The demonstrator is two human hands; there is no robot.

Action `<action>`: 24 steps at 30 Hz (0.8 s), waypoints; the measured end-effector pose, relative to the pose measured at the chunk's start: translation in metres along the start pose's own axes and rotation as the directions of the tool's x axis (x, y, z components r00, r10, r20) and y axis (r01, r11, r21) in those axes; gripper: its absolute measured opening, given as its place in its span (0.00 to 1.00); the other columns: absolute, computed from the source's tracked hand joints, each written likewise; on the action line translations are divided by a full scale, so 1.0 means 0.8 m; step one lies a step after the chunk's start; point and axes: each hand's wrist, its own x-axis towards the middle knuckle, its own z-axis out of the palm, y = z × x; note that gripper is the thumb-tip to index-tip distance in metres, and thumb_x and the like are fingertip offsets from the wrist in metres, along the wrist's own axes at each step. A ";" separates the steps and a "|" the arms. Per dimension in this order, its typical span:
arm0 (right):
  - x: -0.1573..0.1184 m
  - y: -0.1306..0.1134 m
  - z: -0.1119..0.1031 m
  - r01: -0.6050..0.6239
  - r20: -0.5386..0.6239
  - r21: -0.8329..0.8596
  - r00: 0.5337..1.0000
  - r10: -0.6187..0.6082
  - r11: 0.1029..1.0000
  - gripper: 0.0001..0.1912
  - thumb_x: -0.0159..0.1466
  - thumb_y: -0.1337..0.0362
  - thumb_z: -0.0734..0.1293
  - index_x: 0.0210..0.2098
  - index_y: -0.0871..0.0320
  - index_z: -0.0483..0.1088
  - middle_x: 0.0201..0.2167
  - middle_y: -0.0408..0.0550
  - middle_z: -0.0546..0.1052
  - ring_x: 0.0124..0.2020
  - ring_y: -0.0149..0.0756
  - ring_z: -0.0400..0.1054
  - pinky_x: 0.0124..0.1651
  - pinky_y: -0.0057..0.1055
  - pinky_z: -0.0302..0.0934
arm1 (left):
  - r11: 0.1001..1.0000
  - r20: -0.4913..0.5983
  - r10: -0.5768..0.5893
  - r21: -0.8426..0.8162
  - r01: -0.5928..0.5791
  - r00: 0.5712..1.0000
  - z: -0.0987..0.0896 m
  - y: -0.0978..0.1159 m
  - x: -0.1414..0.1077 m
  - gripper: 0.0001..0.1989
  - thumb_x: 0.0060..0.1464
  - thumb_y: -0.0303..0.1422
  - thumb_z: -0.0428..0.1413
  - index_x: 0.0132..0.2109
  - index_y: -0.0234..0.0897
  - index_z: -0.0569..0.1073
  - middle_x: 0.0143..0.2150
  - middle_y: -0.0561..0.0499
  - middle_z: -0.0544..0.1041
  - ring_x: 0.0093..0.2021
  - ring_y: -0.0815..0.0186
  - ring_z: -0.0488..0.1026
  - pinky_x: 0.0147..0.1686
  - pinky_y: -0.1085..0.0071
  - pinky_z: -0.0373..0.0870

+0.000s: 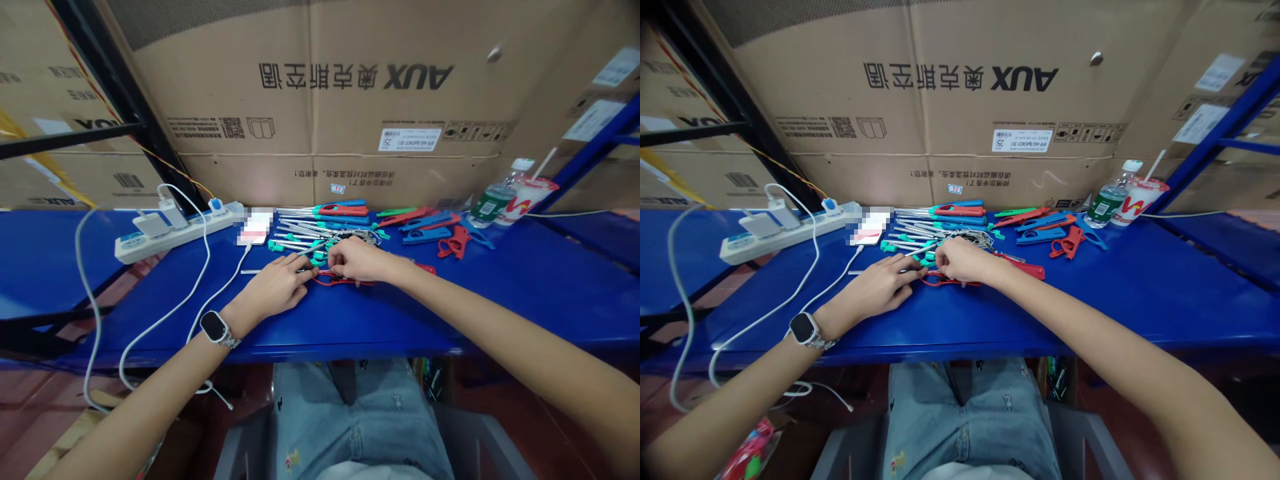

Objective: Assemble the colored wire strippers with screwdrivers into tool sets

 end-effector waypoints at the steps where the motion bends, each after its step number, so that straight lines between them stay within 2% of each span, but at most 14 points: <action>1: -0.002 0.001 0.003 0.053 -0.038 -0.077 0.998 -0.056 0.996 0.07 0.65 0.74 0.65 0.33 0.61 0.75 0.29 0.47 0.78 0.24 0.31 0.71 0.30 0.27 0.59 | 1.000 0.003 -0.009 0.007 0.009 1.000 0.001 0.001 -0.001 0.19 0.64 0.25 0.51 0.57 0.32 0.77 0.52 0.39 0.76 0.51 0.50 0.74 0.50 0.51 0.75; 4: -0.015 0.006 0.012 0.195 -0.111 -0.343 0.963 -0.245 0.919 0.11 0.70 0.71 0.63 0.34 0.61 0.76 0.38 0.52 0.78 0.32 0.33 0.69 0.34 0.30 0.54 | 0.999 0.001 -0.025 0.029 0.025 1.000 0.002 0.004 -0.003 0.17 0.64 0.27 0.51 0.57 0.32 0.78 0.53 0.38 0.76 0.52 0.49 0.74 0.51 0.50 0.74; 8: -0.035 0.012 0.019 0.201 -0.089 -0.492 0.956 -0.278 0.847 0.16 0.74 0.67 0.58 0.39 0.61 0.77 0.42 0.53 0.75 0.28 0.31 0.64 0.31 0.32 0.48 | 0.999 -0.013 -0.027 0.034 0.027 1.000 0.003 0.004 -0.004 0.18 0.64 0.27 0.51 0.58 0.34 0.77 0.54 0.39 0.76 0.52 0.50 0.73 0.51 0.52 0.74; 13: -0.048 0.015 0.023 0.224 -0.061 -0.562 0.949 -0.310 0.796 0.18 0.75 0.64 0.57 0.42 0.62 0.78 0.46 0.57 0.75 0.32 0.35 0.67 0.33 0.33 0.51 | 0.999 -0.012 -0.040 0.027 0.040 0.999 0.004 0.005 -0.005 0.20 0.65 0.26 0.50 0.60 0.34 0.76 0.55 0.39 0.76 0.53 0.49 0.74 0.51 0.51 0.74; 19: -0.050 0.016 0.028 0.225 -0.088 -0.551 0.942 -0.325 0.803 0.21 0.77 0.61 0.55 0.60 0.59 0.72 0.46 0.56 0.75 0.37 0.39 0.71 0.36 0.34 0.58 | 0.998 -0.015 -0.062 0.009 0.062 0.998 0.005 0.005 -0.007 0.20 0.65 0.27 0.51 0.60 0.35 0.76 0.55 0.39 0.76 0.54 0.49 0.74 0.53 0.49 0.73; 24: -0.050 0.012 0.028 0.214 -0.075 -0.557 0.949 -0.305 0.802 0.22 0.77 0.59 0.55 0.57 0.61 0.75 0.48 0.59 0.74 0.41 0.41 0.71 0.39 0.35 0.61 | 0.998 -0.002 -0.055 0.025 0.055 0.999 0.003 0.006 -0.006 0.20 0.65 0.27 0.51 0.60 0.34 0.76 0.56 0.39 0.76 0.53 0.50 0.74 0.52 0.51 0.73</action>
